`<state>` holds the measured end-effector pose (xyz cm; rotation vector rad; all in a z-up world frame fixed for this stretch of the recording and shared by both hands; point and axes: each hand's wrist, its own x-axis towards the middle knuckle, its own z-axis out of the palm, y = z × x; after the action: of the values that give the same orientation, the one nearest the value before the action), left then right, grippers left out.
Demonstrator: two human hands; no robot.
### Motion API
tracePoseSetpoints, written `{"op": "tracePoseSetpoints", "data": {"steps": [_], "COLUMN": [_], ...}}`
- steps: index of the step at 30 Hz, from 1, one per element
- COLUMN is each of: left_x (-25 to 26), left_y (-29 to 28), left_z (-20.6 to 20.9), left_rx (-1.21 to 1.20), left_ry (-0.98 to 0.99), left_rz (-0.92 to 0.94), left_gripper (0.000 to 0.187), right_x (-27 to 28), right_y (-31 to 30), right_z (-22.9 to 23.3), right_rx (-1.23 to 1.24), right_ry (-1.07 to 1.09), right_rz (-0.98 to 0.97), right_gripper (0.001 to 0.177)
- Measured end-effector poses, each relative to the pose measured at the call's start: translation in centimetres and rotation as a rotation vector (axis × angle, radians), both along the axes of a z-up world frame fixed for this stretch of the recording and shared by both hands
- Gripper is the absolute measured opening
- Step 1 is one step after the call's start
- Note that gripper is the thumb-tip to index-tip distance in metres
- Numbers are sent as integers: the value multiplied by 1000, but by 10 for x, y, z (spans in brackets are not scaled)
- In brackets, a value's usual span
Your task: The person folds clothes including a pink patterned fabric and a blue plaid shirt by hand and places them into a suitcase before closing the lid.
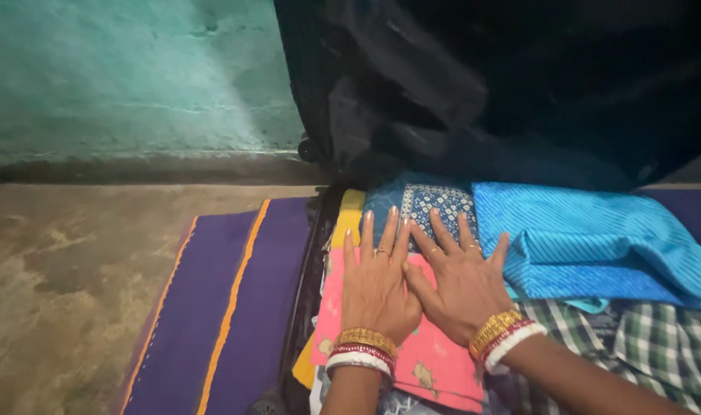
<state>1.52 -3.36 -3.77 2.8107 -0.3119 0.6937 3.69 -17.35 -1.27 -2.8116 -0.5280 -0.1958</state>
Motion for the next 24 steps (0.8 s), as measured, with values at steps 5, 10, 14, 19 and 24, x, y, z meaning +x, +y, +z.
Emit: {"op": "tracePoseSetpoints", "data": {"steps": [5,10,14,19,24], "left_x": [11,20,21,20,27], "left_y": [3,5,6,-4,-38], "left_z": [-3,-8,-12,-6,5], "left_rx": [-41,-22,1,33,-66], "left_ry": [115,112,118,48,31], "left_rz": [-5,0,17,62,131], "left_gripper": [75,77,79,67,60], "right_x": [8,17,13,15,36], "right_y": [3,5,6,1,-49], "right_z": [-9,-14,-10,6,28], "right_rx": [-41,-31,-35,-90,-255], "right_ry": [-17,-99,-9,-62,-383], "right_rz": [-7,19,-13,-10,-99], "right_gripper": [77,79,77,72,40]}}
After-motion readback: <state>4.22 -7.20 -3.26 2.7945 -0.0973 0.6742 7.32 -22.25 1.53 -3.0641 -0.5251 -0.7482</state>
